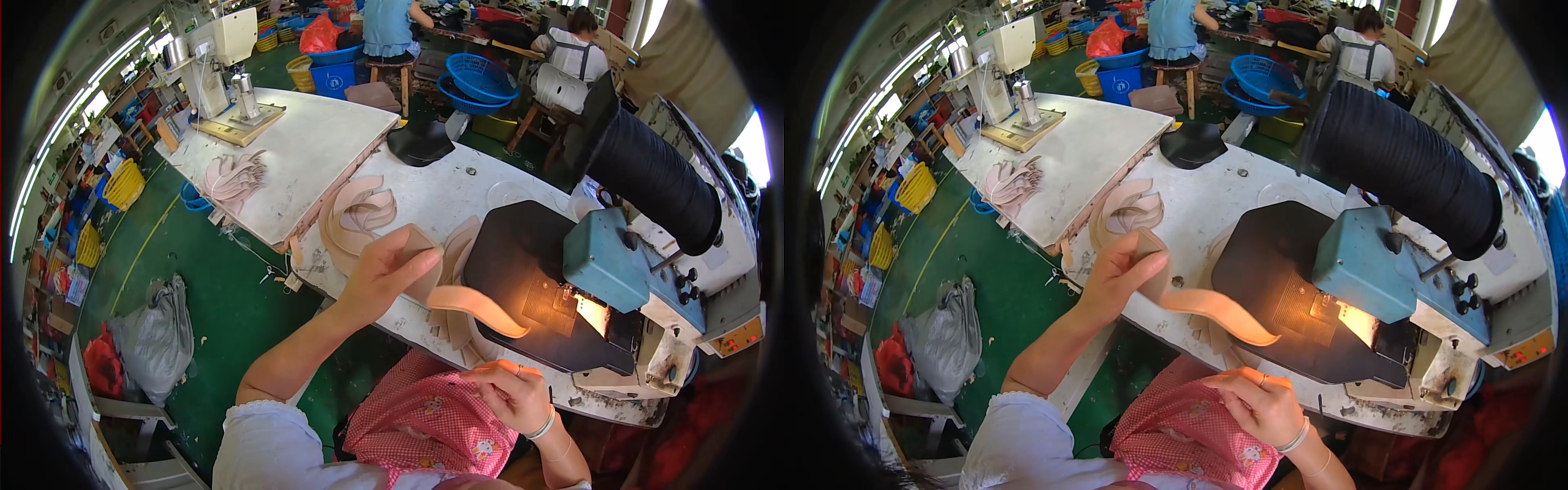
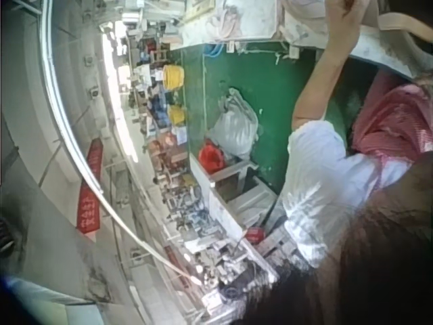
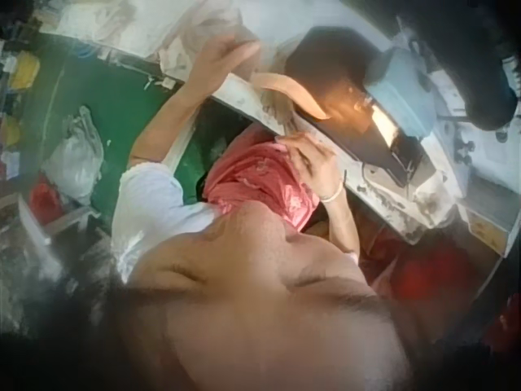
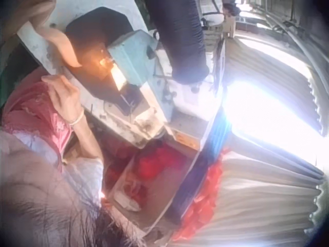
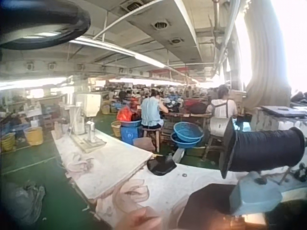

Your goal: The worker is using a specialized sewing machine to join or edge leather/fabric shoe components in a manufacturing setting.

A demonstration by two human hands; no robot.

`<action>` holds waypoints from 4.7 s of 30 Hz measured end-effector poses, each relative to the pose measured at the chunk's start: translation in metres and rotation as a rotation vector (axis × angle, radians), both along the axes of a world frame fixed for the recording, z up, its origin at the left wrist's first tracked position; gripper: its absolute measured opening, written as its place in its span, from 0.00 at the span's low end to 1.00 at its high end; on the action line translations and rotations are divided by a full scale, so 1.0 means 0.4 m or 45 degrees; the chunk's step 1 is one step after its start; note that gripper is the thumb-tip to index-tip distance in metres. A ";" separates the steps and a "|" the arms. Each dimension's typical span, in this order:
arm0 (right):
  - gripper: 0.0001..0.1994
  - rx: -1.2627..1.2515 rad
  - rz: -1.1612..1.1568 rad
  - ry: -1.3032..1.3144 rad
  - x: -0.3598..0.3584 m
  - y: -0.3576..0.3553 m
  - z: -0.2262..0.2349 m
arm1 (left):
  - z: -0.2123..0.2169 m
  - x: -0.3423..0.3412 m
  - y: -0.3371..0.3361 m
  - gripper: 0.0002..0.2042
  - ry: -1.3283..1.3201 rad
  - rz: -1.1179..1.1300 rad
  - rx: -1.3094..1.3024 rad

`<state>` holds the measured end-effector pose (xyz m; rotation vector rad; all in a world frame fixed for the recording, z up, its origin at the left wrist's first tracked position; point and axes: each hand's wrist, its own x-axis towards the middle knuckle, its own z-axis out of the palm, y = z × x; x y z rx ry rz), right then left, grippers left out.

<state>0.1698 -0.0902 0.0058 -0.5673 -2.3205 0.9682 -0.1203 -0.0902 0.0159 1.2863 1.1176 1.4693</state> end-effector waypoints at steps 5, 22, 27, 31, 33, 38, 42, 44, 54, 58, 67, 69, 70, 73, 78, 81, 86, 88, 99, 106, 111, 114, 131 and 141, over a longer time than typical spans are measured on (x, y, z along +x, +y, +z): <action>0.10 -0.298 -0.077 0.141 -0.040 -0.011 0.023 | 0.011 0.001 -0.039 0.12 0.231 0.026 0.052; 0.05 -1.146 -0.056 0.732 -0.111 0.032 0.036 | 0.055 0.142 -0.071 0.12 0.764 0.011 0.285; 0.13 -1.363 0.115 0.756 -0.078 0.043 0.000 | 0.046 0.159 -0.068 0.13 0.671 -0.031 0.217; 0.14 -1.361 0.089 0.788 -0.064 0.038 0.012 | 0.047 0.168 -0.066 0.13 0.695 -0.037 0.192; 0.13 -1.376 0.064 0.784 -0.059 0.035 0.021 | 0.049 0.174 -0.065 0.13 0.705 -0.039 0.187; 0.09 -1.262 0.004 0.801 -0.060 0.028 0.018 | 0.045 0.186 -0.058 0.13 0.716 -0.027 0.211; 0.07 -1.190 -0.053 0.776 -0.057 0.026 0.012 | 0.041 0.184 -0.062 0.13 0.701 -0.064 0.125; 0.07 -1.148 -0.118 0.788 -0.054 0.016 0.022 | 0.028 0.170 -0.070 0.11 0.359 -0.319 -0.008; 0.10 -1.178 -0.118 0.691 -0.072 -0.006 -0.024 | 0.039 0.019 -0.116 0.18 0.035 -0.815 -0.687; 0.14 -1.266 -0.090 0.703 -0.072 0.010 -0.022 | 0.011 0.010 -0.115 0.18 0.096 -0.741 -0.518; 0.09 -1.244 -0.133 0.725 -0.066 0.004 -0.010 | -0.019 0.028 -0.102 0.19 -0.459 -0.972 -0.574; 0.09 -0.541 -0.075 0.664 -0.058 0.014 -0.015 | -0.032 0.031 -0.084 0.19 -0.397 -0.998 -0.657; 0.13 -0.248 -0.099 0.604 -0.048 0.024 -0.012 | -0.033 0.038 -0.078 0.18 -0.329 -1.025 -0.733; 0.15 -0.125 -0.167 0.474 -0.021 0.025 0.009 | 0.010 0.096 -0.093 0.17 -0.031 -0.812 -0.641; 0.13 -0.133 -0.355 0.544 0.027 0.019 0.009 | 0.022 0.127 -0.097 0.12 0.135 -0.611 -0.508; 0.12 0.025 -0.389 0.359 0.036 0.006 0.044 | 0.025 0.145 -0.094 0.11 0.251 -0.509 -0.417; 0.11 0.282 -0.457 0.216 0.024 0.011 0.047 | 0.025 0.178 -0.093 0.11 0.382 -0.372 -0.282; 0.10 0.314 -0.497 0.163 0.026 0.008 0.049 | 0.033 0.184 -0.093 0.10 0.411 -0.354 -0.273; 0.07 0.518 -0.403 0.023 0.015 0.026 0.038 | 0.019 0.211 -0.086 0.08 0.705 -0.167 -0.059; 0.06 0.101 -0.394 0.106 0.019 0.037 0.048 | 0.022 0.211 -0.077 0.08 0.714 -0.214 -0.096; 0.04 -0.499 -0.324 0.162 0.043 0.057 0.046 | 0.030 0.191 -0.067 0.08 0.537 -0.368 -0.212; 0.04 -0.756 -0.272 0.181 0.052 0.066 0.058 | 0.037 0.186 -0.064 0.09 0.482 -0.416 -0.280; 0.05 -0.035 -0.317 -0.013 0.038 0.046 0.089 | 0.032 0.197 -0.069 0.09 0.606 -0.347 -0.288; 0.05 -0.683 -0.299 0.093 0.060 0.058 0.070 | 0.037 0.201 -0.064 0.07 0.455 -0.433 -0.242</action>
